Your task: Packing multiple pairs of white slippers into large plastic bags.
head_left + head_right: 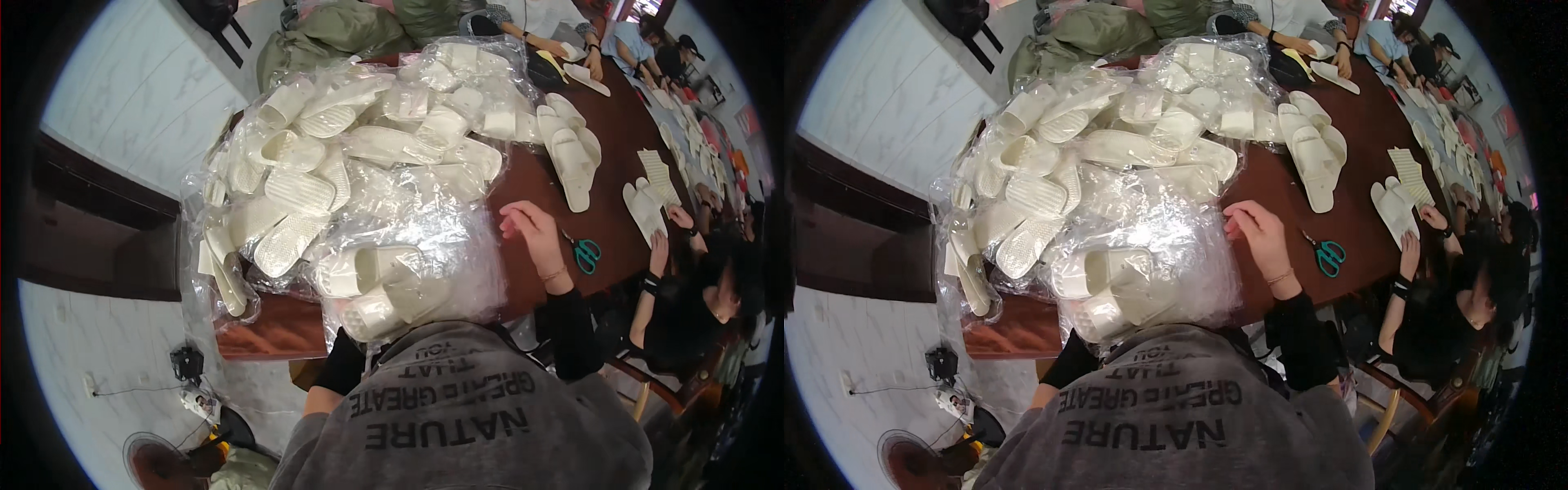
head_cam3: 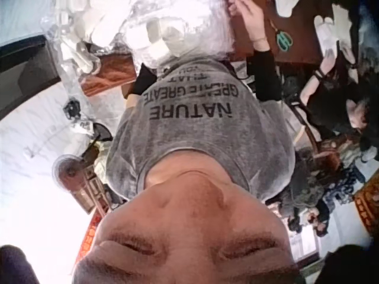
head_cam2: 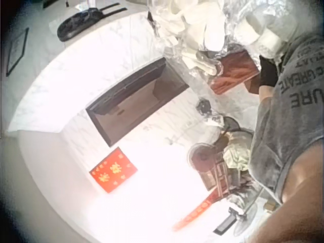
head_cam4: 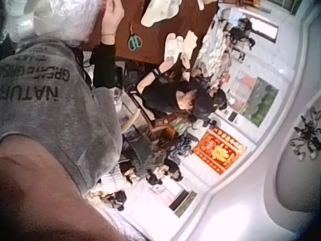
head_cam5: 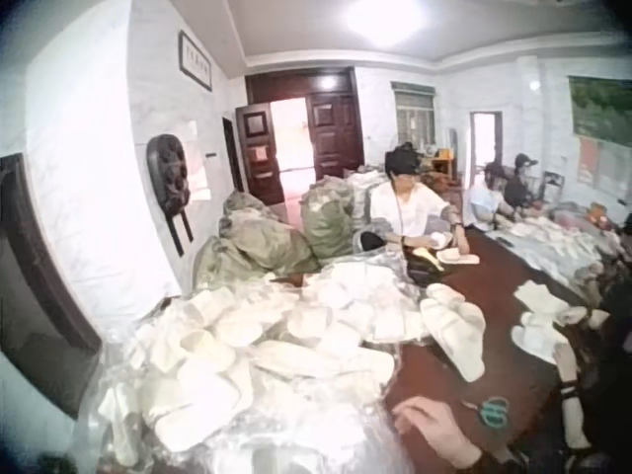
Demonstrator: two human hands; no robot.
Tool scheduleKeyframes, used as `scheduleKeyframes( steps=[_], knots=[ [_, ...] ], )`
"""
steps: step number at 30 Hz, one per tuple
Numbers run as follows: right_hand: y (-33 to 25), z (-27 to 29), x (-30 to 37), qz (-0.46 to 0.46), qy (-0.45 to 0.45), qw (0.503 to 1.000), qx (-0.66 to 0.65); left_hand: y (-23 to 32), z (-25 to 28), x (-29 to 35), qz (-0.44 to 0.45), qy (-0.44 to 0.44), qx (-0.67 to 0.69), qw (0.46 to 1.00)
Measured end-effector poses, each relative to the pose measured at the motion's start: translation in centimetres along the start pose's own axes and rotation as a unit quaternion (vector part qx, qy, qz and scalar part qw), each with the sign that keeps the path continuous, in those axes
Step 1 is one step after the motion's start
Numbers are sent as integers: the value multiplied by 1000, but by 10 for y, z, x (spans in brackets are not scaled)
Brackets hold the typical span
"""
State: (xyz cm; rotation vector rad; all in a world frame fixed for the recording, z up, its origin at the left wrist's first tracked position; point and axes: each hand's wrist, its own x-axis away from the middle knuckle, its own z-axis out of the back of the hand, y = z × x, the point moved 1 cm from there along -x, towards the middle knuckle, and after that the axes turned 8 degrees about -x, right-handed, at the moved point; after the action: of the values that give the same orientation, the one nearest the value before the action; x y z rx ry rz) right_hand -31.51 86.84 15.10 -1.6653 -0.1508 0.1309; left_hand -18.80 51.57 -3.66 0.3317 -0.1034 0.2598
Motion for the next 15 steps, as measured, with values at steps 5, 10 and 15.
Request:
scheduleKeyframes(
  steps=[5,10,15],
  knots=[
    [42,-32,4,143,-1,966,213,3,1,3,-8,9,-8,1000],
    [56,-58,2,61,-88,922,372,5,1,8,-11,13,-12,1000],
    [21,-35,2,111,-184,971,99,8,1,4,-11,24,-16,1000]
  ],
)
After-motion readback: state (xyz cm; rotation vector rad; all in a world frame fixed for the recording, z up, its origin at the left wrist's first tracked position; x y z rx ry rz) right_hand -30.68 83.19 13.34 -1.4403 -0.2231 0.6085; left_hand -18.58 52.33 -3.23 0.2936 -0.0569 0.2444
